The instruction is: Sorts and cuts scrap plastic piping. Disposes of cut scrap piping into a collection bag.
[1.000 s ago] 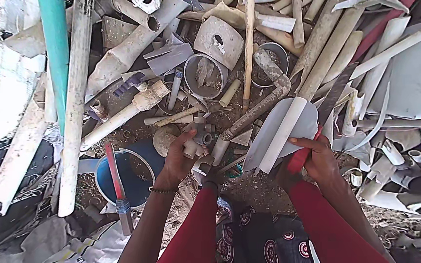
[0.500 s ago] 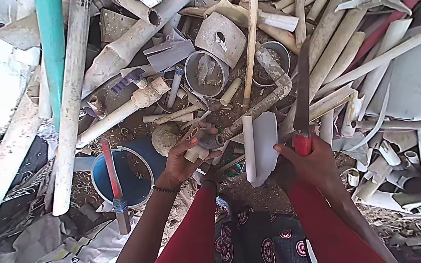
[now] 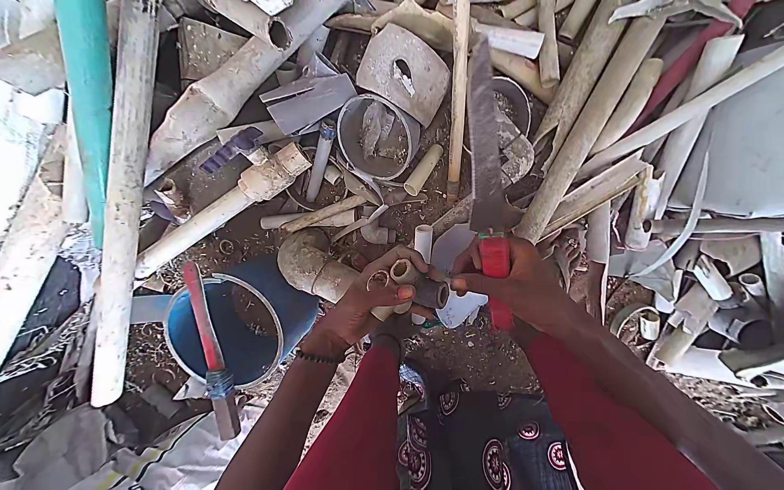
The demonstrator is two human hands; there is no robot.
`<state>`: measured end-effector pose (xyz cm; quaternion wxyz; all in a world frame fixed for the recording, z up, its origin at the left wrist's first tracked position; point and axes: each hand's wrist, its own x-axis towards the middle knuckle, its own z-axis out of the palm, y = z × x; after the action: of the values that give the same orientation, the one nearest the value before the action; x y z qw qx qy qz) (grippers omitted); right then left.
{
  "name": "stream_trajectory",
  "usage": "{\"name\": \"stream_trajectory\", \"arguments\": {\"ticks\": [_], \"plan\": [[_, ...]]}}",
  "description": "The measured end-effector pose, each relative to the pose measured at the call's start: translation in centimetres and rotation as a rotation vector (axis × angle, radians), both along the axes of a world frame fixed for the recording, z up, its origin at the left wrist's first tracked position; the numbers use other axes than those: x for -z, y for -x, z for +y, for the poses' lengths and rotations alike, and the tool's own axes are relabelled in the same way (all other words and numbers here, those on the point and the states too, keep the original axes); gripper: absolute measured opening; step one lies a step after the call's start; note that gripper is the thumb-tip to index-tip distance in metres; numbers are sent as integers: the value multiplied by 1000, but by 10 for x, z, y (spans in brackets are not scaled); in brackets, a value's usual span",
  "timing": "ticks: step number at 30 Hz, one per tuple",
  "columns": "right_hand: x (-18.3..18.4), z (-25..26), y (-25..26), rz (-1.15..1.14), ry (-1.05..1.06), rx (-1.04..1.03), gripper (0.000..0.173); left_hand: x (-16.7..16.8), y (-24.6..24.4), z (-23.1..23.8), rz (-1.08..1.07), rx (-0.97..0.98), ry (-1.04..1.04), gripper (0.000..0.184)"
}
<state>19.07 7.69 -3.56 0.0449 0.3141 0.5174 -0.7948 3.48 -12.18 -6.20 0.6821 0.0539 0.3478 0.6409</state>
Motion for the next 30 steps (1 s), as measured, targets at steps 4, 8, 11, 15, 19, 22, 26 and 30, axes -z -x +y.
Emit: {"name": "stream_trajectory", "arguments": {"ticks": [4,8,11,15,19,22,26,30], "plan": [[-7,16,-23,-163,-409,283,20,0,3,-8,61,-87,141,33],[-14,43,-48,-307,-928,417,58,-5,11,-12,186,-391,348,34],[-19,25,-45,-97,-741,358,26,-14,16,-2,226,-476,416,29],[-2,2,-25,-18,-13,125,37,-31,-11,34,345,-327,457,32],[-7,-9,-15,-179,307,305,39,-62,-39,63,456,124,168,84],[3,0,-34,-62,408,424,47,-73,-29,60,422,292,-63,84],[8,10,-42,9,187,370,46,-63,-12,31,481,389,-123,78],[12,16,-42,-75,-66,225,46,-38,-15,-2,1299,579,242,53]]}}
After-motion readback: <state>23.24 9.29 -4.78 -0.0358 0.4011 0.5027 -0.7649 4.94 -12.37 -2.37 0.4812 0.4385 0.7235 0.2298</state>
